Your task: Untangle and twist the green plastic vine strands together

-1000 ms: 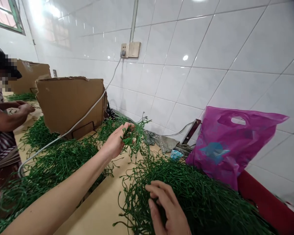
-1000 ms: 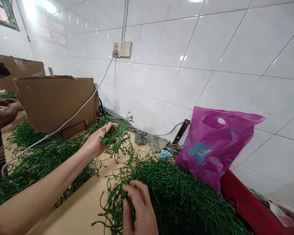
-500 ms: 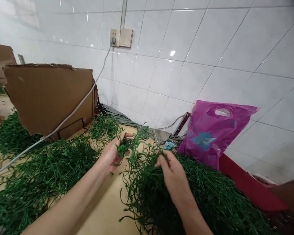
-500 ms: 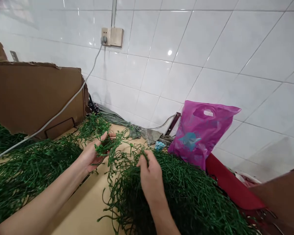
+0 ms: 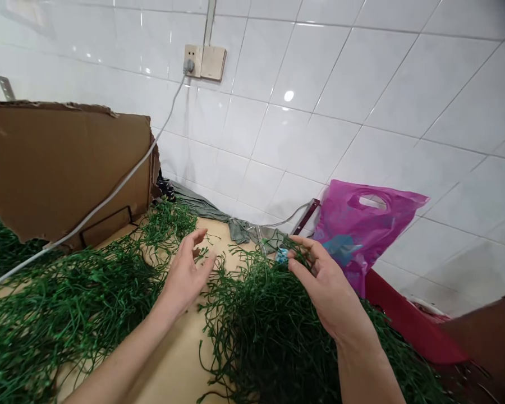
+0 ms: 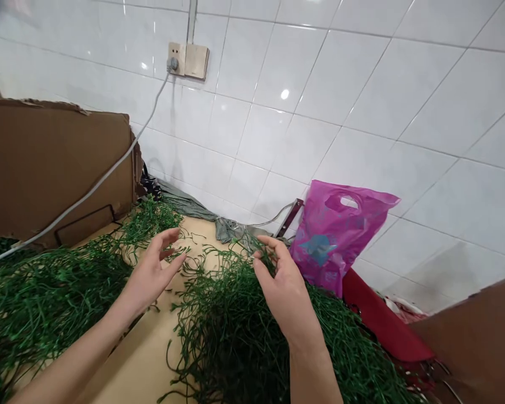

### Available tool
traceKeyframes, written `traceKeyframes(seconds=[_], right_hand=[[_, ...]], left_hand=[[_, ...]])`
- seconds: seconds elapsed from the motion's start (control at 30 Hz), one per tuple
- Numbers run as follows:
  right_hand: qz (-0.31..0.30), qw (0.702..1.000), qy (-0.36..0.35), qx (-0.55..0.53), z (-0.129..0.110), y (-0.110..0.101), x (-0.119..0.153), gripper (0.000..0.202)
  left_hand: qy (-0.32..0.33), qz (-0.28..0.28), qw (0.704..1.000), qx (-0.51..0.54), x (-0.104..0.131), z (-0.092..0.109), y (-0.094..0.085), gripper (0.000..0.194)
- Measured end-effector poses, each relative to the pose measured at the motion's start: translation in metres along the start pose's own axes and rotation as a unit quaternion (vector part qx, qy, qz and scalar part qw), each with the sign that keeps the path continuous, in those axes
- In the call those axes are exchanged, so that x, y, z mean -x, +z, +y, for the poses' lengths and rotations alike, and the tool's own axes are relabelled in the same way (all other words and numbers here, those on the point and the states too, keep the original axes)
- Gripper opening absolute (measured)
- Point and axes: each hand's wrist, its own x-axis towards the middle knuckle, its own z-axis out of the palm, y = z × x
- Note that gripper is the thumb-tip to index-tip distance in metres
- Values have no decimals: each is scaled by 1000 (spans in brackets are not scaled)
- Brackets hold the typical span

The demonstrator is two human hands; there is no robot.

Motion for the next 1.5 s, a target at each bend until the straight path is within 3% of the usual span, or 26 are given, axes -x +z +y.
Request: traceKeyframes(seconds=[0.13, 0.2, 0.3, 0.4, 0.6, 0.87, 1.03, 1.13, 1.3, 1.5], right_hand=[[-47, 998, -27, 38, -12, -4, 4, 44], [-65, 997, -46, 16, -15, -3, 6, 44], [-79, 995, -58, -24, -15, -4, 9, 43], [-57, 997, -47, -11, -11, -11, 9, 40], [26, 998, -58, -2, -3, -35, 4, 36], [117, 990, -72, -5, -10, -36, 7, 33], [58, 996, -67, 28, -8, -35, 7, 26], [66, 995, -71, 25, -7, -32, 5, 22], [142, 987, -71, 9, -5, -29, 4, 22], [170, 978, -87, -89, 5, -27, -1, 20]], left_hand=[[125, -102, 986, -52, -3, 53, 18, 30], [159, -161, 971, -81, -8, 74, 30, 36], [163, -242, 951, -105, -16, 90, 42, 36], [137, -285, 942, -115, -22, 91, 43, 25], [79, -226, 970, -44, -28, 93, 37, 20], [53, -193, 979, 33, -29, 90, 45, 18], [49, -186, 980, 53, -27, 90, 47, 27], [73, -175, 982, 10, -24, 91, 46, 38], [147, -208, 957, -140, -24, 86, 44, 21], [158, -252, 944, -142, -25, 82, 47, 21]])
